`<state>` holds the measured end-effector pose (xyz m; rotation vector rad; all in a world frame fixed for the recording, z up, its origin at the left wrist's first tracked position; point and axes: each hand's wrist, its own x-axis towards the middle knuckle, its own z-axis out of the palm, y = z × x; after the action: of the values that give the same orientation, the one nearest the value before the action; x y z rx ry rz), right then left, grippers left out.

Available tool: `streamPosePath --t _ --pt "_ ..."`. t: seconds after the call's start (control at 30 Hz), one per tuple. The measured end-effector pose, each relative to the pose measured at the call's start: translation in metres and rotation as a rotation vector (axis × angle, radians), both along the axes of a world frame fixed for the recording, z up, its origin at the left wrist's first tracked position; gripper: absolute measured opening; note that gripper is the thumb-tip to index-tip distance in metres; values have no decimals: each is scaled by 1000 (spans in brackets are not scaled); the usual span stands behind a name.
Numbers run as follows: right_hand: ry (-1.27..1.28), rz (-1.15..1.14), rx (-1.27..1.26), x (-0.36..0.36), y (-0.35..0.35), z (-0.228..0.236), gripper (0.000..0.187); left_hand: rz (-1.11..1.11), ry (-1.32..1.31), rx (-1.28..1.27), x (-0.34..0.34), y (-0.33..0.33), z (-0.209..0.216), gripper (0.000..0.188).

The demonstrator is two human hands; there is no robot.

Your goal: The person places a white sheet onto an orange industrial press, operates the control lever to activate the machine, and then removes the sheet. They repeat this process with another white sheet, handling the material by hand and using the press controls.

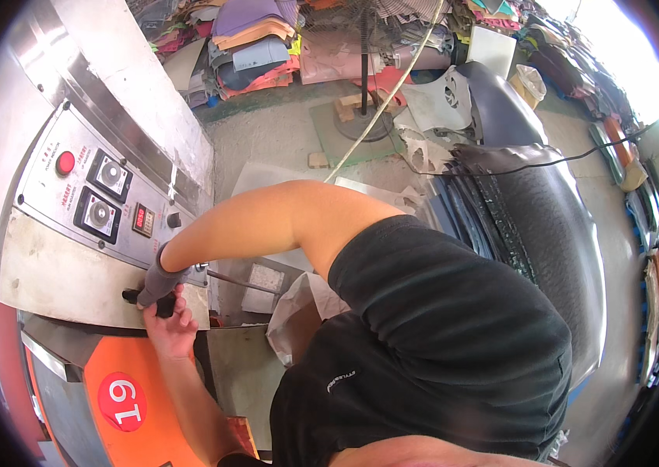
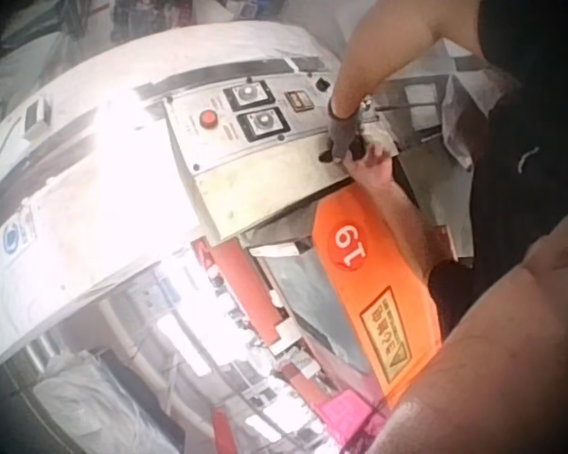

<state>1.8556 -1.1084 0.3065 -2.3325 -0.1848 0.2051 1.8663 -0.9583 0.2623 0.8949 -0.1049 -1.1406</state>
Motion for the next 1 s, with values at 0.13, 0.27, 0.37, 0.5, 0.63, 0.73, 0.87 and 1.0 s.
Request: streamPosePath --t 0.13,0.27,0.37,0.5,0.63,0.73,0.87,1.0 --pt "32 1 186 7 -5 1 56 35 -44 -250 -3 -11 -17 50" --pt "-53 -19 219 17 1 -13 56 65 -75 -264 0 -12 -24 47" --pt "-152 27 1408 25 19 -38 56 59 -98 -268 3 -13 -29 46" --pt "-230 614 2610 28 52 -77 57 -1 -90 -576 9 -19 -48 50" --pt "-298 778 2703 22 69 -97 58 81 -21 -695 17 -23 -71 57" --pt "-314 826 2712 16 72 -104 59 42 -53 -884 22 -34 -80 55" --pt "-399 840 2654 16 77 -119 60 64 -114 -1039 18 -48 -81 52" --pt "-255 880 2672 13 74 -118 61 252 -122 -949 5 -56 -76 51"
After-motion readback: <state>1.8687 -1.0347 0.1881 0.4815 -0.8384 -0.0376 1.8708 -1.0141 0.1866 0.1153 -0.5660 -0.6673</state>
